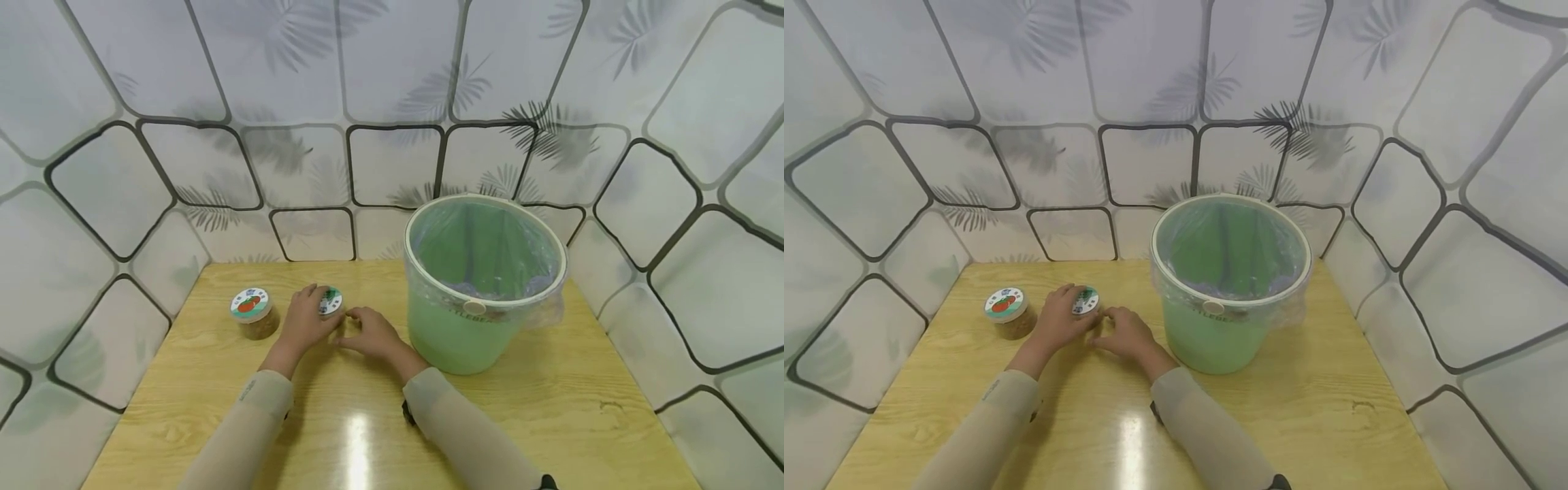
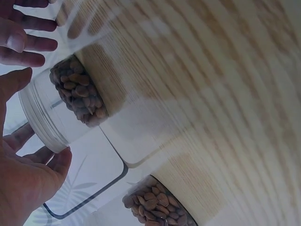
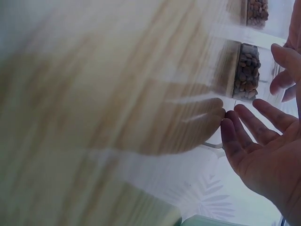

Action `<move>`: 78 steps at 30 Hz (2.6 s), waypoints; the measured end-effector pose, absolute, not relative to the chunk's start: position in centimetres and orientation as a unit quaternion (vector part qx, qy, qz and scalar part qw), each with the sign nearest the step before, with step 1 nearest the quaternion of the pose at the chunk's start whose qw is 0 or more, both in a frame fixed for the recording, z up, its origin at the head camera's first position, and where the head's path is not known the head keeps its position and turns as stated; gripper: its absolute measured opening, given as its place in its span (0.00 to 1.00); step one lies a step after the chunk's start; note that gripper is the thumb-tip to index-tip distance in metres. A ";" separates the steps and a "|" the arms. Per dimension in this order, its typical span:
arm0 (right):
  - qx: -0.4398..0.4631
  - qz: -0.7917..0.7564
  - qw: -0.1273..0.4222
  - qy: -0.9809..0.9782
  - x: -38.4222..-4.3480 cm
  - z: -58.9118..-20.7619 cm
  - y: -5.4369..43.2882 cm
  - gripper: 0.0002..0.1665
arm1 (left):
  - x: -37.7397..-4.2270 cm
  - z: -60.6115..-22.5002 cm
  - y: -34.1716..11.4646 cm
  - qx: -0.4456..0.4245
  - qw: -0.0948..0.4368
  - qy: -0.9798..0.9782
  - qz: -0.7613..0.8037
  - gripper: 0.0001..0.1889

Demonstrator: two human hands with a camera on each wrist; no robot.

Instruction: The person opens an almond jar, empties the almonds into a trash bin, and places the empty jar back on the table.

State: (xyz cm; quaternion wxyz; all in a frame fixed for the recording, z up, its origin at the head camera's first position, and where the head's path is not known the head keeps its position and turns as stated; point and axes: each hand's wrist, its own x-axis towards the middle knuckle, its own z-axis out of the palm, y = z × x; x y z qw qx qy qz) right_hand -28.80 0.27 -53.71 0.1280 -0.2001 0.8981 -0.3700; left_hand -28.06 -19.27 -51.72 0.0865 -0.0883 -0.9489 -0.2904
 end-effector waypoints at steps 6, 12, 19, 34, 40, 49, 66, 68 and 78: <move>-0.211 -0.373 0.128 0.894 -28.9 -54.1 0.4 0.46 | -28.0 -52.0 -19.1 -0.088 0.089 -0.945 -0.304 0.35; -0.203 -0.390 0.130 0.889 -29.0 -54.1 0.4 0.48 | -27.9 -52.1 -18.8 -0.084 0.088 -0.940 -0.319 0.36; -0.197 -0.404 0.126 0.884 -29.0 -54.2 0.4 0.51 | -27.8 -52.1 -18.7 -0.086 0.080 -0.937 -0.329 0.37; -0.198 -0.464 0.121 0.855 -29.4 -54.4 0.7 0.53 | -27.5 -51.7 -18.1 -0.107 0.079 -0.926 -0.354 0.39; -0.191 -0.471 0.113 0.854 -29.7 -54.4 1.1 0.54 | -27.4 -50.8 -17.9 -0.120 0.075 -0.919 -0.368 0.39; -0.197 -0.477 0.103 0.850 -29.4 -53.4 1.6 0.54 | -26.9 -50.0 -18.1 -0.123 0.063 -0.914 -0.381 0.38; -0.221 -0.513 0.076 0.826 -26.6 -51.0 3.6 0.51 | -25.1 -46.9 -17.5 -0.211 0.061 -0.882 -0.416 0.30; -0.223 -0.515 0.076 0.824 -26.3 -50.4 3.9 0.51 | -24.8 -46.3 -17.2 -0.221 0.066 -0.878 -0.420 0.31; -0.237 -0.531 0.097 0.808 -25.0 -49.0 5.3 0.47 | -23.9 -44.8 -16.8 -0.259 0.065 -0.854 -0.446 0.32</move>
